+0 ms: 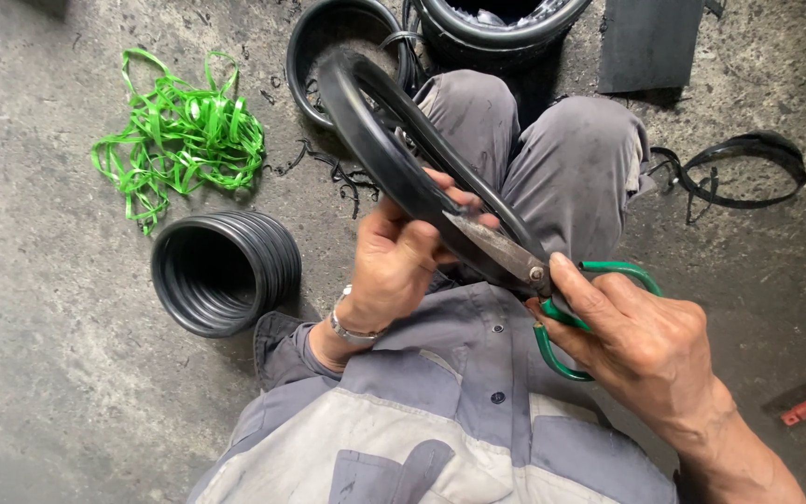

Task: The person sits on the workshop floor holding a black rubber ring across their lap and cuts along its edge with green-handled shears, rotating the ring to continue the cut around the circumference. They reposition the ring in their hands and set it down at the end.

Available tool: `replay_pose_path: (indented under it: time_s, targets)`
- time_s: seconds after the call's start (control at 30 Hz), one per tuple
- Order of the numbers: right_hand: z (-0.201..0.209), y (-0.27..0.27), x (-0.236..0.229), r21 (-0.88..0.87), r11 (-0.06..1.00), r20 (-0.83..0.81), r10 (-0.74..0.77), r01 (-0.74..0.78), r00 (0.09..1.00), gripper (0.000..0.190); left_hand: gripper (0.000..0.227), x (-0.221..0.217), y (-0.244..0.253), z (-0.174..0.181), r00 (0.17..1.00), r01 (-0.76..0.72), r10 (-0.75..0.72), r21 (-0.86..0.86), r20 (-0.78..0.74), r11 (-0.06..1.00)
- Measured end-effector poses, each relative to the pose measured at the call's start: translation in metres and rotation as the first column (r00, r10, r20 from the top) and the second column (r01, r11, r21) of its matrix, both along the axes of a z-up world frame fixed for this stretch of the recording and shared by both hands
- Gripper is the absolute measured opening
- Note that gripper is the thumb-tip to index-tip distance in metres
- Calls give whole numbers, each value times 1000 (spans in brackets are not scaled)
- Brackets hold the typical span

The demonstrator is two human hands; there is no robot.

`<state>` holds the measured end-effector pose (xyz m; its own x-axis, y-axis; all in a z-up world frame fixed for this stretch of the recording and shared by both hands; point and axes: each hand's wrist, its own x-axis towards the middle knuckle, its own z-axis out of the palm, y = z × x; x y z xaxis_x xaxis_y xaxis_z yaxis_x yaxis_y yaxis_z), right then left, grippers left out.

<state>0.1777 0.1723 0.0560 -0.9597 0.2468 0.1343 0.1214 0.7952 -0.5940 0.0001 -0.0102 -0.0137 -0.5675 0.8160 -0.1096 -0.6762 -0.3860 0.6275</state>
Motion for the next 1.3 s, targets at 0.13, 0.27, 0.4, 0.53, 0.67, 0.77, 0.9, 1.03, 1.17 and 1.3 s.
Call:
replay_pose_path:
  time_s: [0.13, 0.27, 0.4, 0.53, 0.67, 0.77, 0.9, 1.03, 1.17, 1.3]
  targets:
    - [9, 5, -7, 26, 1000, 23, -12, 11, 1000, 58, 49, 15, -1, -15, 992, 99, -103, -50, -70, 994]
    - [10, 7, -7, -29, 999, -6, -39, 39, 999, 57, 43, 15, -1, -11, 994, 98, -102, -75, -49, 992]
    - [-4, 11, -8, -202, 961, 13, -188, 187, 982, 57, 52, 5, 2, 4, 994, 104, -102, -43, 32, 994]
    - [-11, 20, 5, -329, 906, 111, -242, 265, 964, 60, 56, -4, -1, 17, 994, 94, -93, -22, 50, 995]
    - [-7, 17, 14, -308, 940, 75, -128, 145, 989, 62, 49, -5, 1, 12, 995, 65, -65, 0, 74, 998]
    - [-2, 12, 18, -179, 973, 65, -136, 146, 989, 59, 44, -1, 5, 10, 993, 89, -88, -6, 75, 996]
    - [-4, 13, 29, -28, 992, 34, -124, 125, 992, 58, 40, 1, 7, 7, 991, 118, -119, 15, 69, 993]
    - [-3, 12, 24, -9, 993, 2, -114, 114, 993, 56, 37, 1, 3, 6, 991, 125, -125, 23, 35, 992]
    - [-1, 12, 15, 13, 999, -36, -30, 31, 999, 54, 31, -2, -2, 7, 995, 102, -102, -3, 4, 995]
    - [-2, 10, 10, 31, 1000, -22, 4, -3, 1000, 55, 32, -5, -6, 11, 997, 71, -71, 5, 5, 997]
